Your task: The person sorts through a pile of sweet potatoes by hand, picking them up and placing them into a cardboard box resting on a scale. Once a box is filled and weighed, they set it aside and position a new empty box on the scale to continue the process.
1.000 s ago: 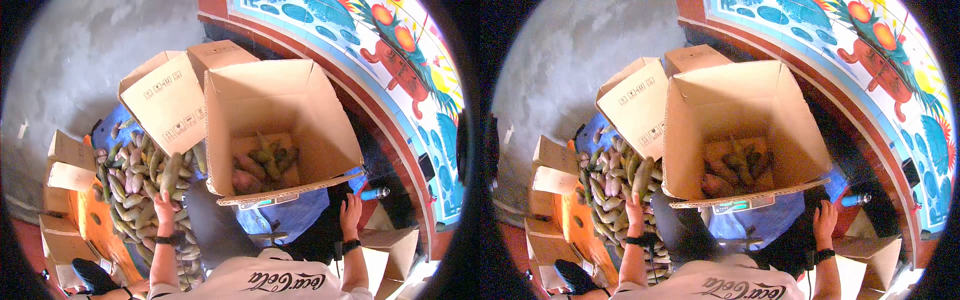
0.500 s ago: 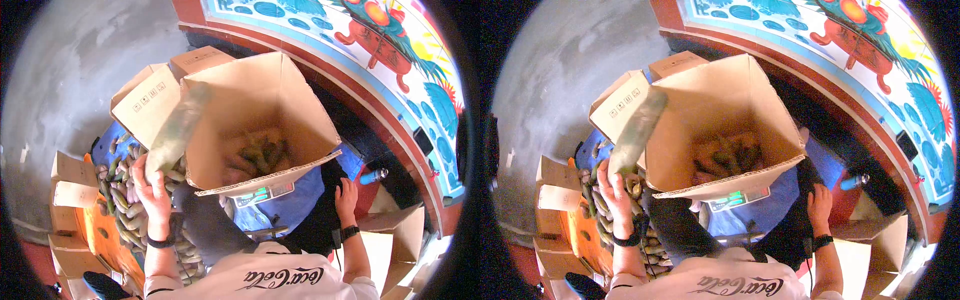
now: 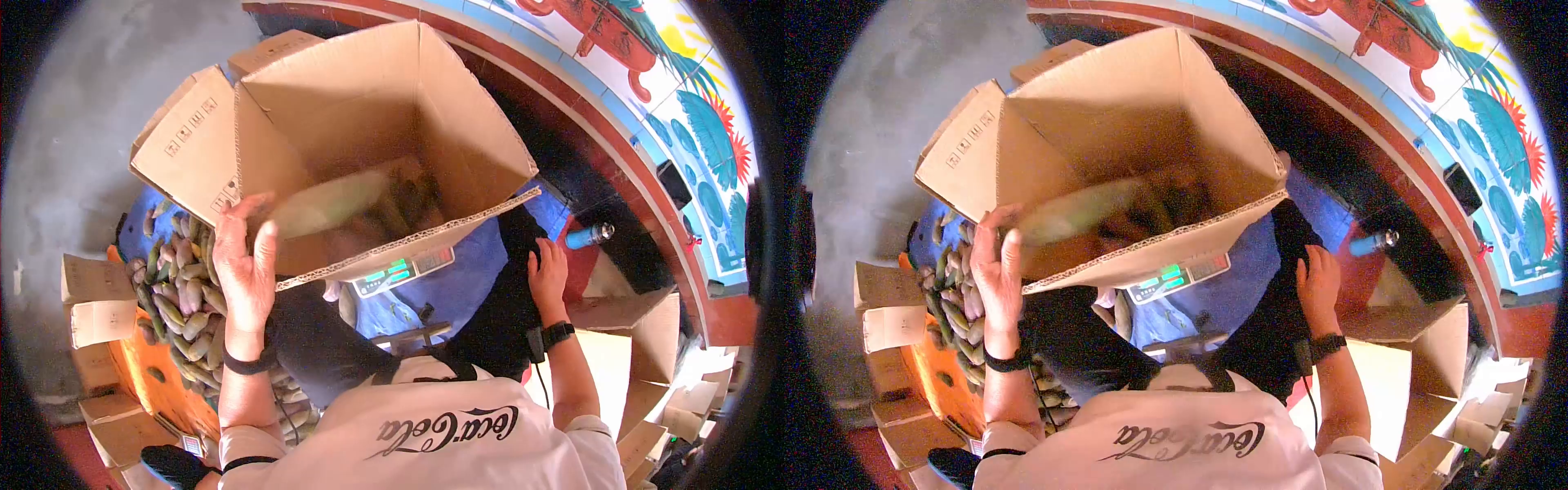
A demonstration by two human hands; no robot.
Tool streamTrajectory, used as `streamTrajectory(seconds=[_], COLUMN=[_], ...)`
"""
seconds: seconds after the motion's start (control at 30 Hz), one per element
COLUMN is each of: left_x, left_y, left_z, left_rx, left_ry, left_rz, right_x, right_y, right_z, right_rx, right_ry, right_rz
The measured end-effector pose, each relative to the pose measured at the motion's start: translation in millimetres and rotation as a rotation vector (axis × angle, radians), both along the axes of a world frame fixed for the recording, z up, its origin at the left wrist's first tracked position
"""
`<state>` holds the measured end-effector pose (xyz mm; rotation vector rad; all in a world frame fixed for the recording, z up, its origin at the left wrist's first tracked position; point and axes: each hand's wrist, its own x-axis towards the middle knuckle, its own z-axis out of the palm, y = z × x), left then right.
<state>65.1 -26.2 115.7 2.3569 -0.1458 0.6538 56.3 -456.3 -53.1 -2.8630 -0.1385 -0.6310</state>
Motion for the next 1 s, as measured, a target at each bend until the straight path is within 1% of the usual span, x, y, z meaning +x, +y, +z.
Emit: streamTrajectory(seconds=[0.03,0.07,0.13,0.23,0.3,0.37,0.43,0.53,0.77,0.9,1.0], left_x=[0.9,3.0,5.6,1.4,-1.9,-9.8,-16.2,-24.5,-36.6,-39.3,-39.8], left_y=[0.5,1.2,2.7,6.8,14.6,20.5,30.5,44.6,57.9,59.0,57.0], left_z=[-3.0,-6.9,-16.0,-19.1,-20.9,-23.5,-29.2,-41.6,-55.0,-63.1,-65.2], left_rx=[-0.105,-0.111,-0.229,-0.316,-0.29,-0.409,-0.382,-0.46,-0.491,-0.496,-0.475], left_ry=[0.014,0.021,-0.12,-0.127,-0.093,-0.025,0.008,0.069,0.083,0.118,0.155], left_rz=[-0.011,-0.013,-0.046,-0.077,-0.061,-0.021,-0.013,0.044,0.162,0.152,0.065], right_x=[0.6,0.8,0.0,-1.2,-2.8,-4.3,-5.9,-6.7,-2.7,-3.9,-4.6], right_y=[-0.3,-0.5,-1.8,-5.6,-9.1,-14.5,-20.4,-20.9,-20.3,-20.1,-19.7], right_z=[-0.6,-1.2,-2.3,-3.5,-4.7,-8.4,-14.3,-15.0,-14.7,-14.7,-15.1], right_rx=[0.001,-0.004,-0.023,-0.032,-0.032,-0.032,-0.046,-0.069,-0.112,-0.14,-0.154], right_ry=[-0.001,0.006,-0.007,0.025,0.056,0.085,0.082,0.091,0.092,0.061,0.053], right_rz=[0.005,0.003,-0.003,-0.016,-0.044,-0.071,-0.083,-0.107,-0.061,-0.05,-0.05])
